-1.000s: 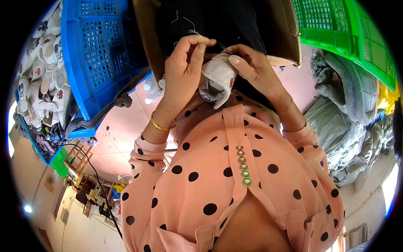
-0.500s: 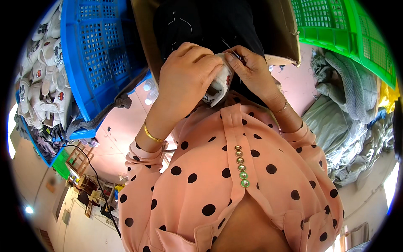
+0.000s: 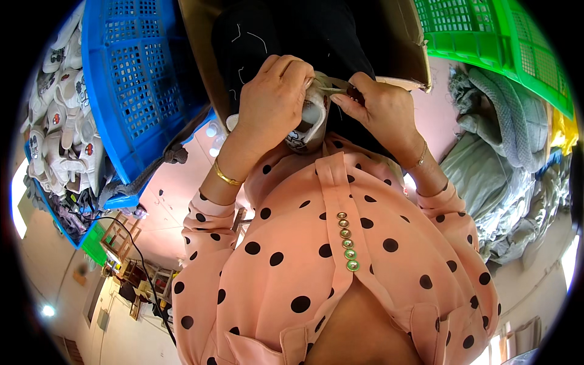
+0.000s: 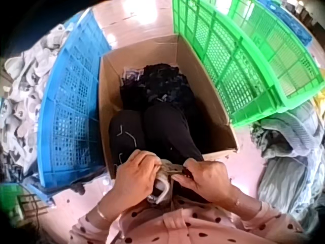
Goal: The person sits on the floor in a factory setting and uses small scissors to trim loose threads and excess fabric from the edges of white baby slippers. They handle the slippers one at a time, picking them from a blue crate, trimming them, and placing them into a cardboard box.
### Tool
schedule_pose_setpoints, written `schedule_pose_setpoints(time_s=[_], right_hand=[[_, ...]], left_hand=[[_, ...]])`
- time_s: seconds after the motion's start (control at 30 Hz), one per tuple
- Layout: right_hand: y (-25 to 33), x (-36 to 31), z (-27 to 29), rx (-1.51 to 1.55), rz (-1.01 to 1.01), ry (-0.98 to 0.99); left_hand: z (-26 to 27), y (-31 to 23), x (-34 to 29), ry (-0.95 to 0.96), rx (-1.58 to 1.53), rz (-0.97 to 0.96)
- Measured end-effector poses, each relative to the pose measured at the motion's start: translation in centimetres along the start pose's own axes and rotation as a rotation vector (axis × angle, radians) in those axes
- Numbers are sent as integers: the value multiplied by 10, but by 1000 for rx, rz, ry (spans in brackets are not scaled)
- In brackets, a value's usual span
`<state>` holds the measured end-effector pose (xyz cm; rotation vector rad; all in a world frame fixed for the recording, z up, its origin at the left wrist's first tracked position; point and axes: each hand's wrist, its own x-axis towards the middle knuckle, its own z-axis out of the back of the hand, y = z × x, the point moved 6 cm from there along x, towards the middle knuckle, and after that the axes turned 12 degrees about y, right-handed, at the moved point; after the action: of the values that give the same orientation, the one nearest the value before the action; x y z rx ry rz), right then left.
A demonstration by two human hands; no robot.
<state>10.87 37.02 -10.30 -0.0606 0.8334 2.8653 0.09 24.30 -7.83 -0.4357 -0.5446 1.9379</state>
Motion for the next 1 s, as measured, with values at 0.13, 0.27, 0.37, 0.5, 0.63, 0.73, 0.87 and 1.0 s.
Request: schedule_pose_setpoints(time_s=[0.13, 0.27, 0.37, 0.5, 0.63, 0.73, 0.87, 1.0], right_hand=[[0, 4, -1, 0, -26, 14], [0, 8, 0, -42, -19, 28], [4, 10, 1, -91, -21, 47], [8, 12, 5, -189, -40, 77], [-10, 16, -2, 214, -111, 35], [-14, 18, -7, 581, -180, 60], [-8, 23, -21, 718, -119, 355], [7, 22, -19, 944, 47, 437]], left_hand=[[0, 0, -1, -20, 6, 19], [0, -1, -1, -36, 6, 15], [-1, -1, -1, -40, 6, 8], [-1, -1, -2, -65, -30, 15], [-7, 19, -14, -115, -425, 162], [-9, 14, -27, -119, -696, 253], [-3, 10, -39, -84, -994, 322], [7, 8, -46, 24, -1253, 413]])
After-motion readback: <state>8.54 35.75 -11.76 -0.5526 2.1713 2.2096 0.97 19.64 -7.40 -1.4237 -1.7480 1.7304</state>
